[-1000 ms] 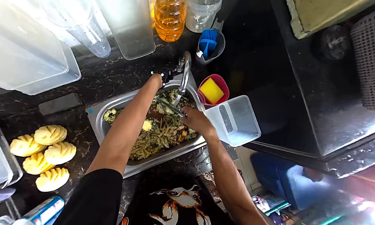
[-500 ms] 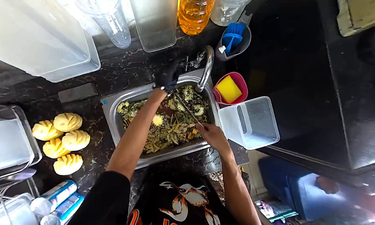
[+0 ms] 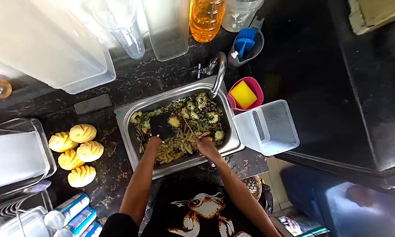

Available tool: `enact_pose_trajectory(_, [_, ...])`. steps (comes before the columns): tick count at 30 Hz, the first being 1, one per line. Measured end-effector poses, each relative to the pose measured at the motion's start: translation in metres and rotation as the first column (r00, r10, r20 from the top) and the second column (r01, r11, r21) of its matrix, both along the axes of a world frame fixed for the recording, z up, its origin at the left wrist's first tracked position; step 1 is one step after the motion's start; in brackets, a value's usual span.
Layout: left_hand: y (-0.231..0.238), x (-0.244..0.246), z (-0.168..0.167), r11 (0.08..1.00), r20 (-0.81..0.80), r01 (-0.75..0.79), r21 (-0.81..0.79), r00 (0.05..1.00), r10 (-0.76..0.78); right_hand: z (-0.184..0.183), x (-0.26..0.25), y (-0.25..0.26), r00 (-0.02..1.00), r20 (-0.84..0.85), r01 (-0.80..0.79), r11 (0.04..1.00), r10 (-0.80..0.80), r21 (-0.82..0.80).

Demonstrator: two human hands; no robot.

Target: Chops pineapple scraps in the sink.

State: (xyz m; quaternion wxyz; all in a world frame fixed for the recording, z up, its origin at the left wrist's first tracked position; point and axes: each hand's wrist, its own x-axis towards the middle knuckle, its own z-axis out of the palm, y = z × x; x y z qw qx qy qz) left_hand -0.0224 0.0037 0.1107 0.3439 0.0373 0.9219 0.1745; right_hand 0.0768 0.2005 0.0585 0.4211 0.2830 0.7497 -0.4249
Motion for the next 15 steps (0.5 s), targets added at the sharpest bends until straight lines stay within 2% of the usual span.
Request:
enact_pose_trajectory(2, [0.004, 0.017, -0.017, 0.982, -0.102, 0.069, -0.174, 0.991, -0.088, -0.005, -0.003, -0.004, 1.0, 0.023, 0.011, 0.999, -0.01, -0.031])
enact_pose_trajectory(3, [0.006, 0.023, -0.025, 0.976, -0.094, 0.062, -0.207, 0.992, -0.083, -0.01, 0.0, -0.006, 0.999, 0.044, 0.013, 0.999, -0.011, -0.043])
enact_pose_trajectory(5, [0.014, 0.011, -0.023, 0.983, -0.005, -0.053, -0.175, 0.999, 0.053, -0.016, -0.002, -0.011, 0.997, 0.079, -0.006, 0.999, 0.009, -0.044])
enact_pose_trajectory(7, [0.015, 0.008, -0.021, 0.984, 0.008, -0.146, -0.103, 0.989, 0.148, -0.022, -0.004, -0.014, 0.998, 0.056, -0.031, 0.999, 0.033, -0.038])
enact_pose_trajectory(8, [0.013, 0.012, -0.025, 0.983, -0.042, -0.179, -0.042, 0.983, 0.178, -0.026, -0.005, -0.012, 0.999, 0.027, -0.033, 0.998, 0.035, -0.052])
enact_pose_trajectory(9, [0.009, 0.023, -0.038, 0.978, -0.198, -0.204, 0.05, 0.957, 0.21, -0.031, -0.003, -0.01, 0.999, 0.005, -0.041, 0.996, 0.041, -0.075])
enact_pose_trajectory(10, [0.005, 0.035, -0.061, 0.966, -0.443, -0.2, 0.164, 0.86, 0.253, -0.035, -0.003, -0.008, 0.998, -0.008, -0.057, 0.994, 0.056, -0.092])
enact_pose_trajectory(11, [0.004, 0.021, -0.029, 0.978, -0.107, -0.195, 0.069, 0.974, 0.202, -0.036, -0.005, -0.008, 0.996, -0.015, -0.088, 0.992, 0.087, -0.096])
enact_pose_trajectory(12, [0.0, 0.009, -0.018, 0.986, 0.118, -0.166, 0.019, 0.98, 0.163, -0.036, -0.006, -0.009, 0.992, -0.019, -0.126, 0.989, 0.125, -0.079])
enact_pose_trajectory(13, [-0.008, 0.011, -0.036, 0.986, 0.091, -0.16, 0.05, 0.984, 0.155, -0.033, -0.007, -0.011, 0.986, -0.018, -0.165, 0.985, 0.164, -0.051])
enact_pose_trajectory(14, [-0.018, 0.022, -0.075, 0.981, -0.097, -0.16, 0.106, 0.981, 0.171, -0.03, -0.01, -0.014, 0.979, -0.006, -0.201, 0.979, 0.201, -0.017])
enact_pose_trajectory(15, [-0.024, 0.021, -0.093, 0.987, -0.064, -0.14, 0.081, 0.987, 0.145, -0.028, -0.012, -0.016, 0.973, 0.009, -0.23, 0.973, 0.23, 0.007])
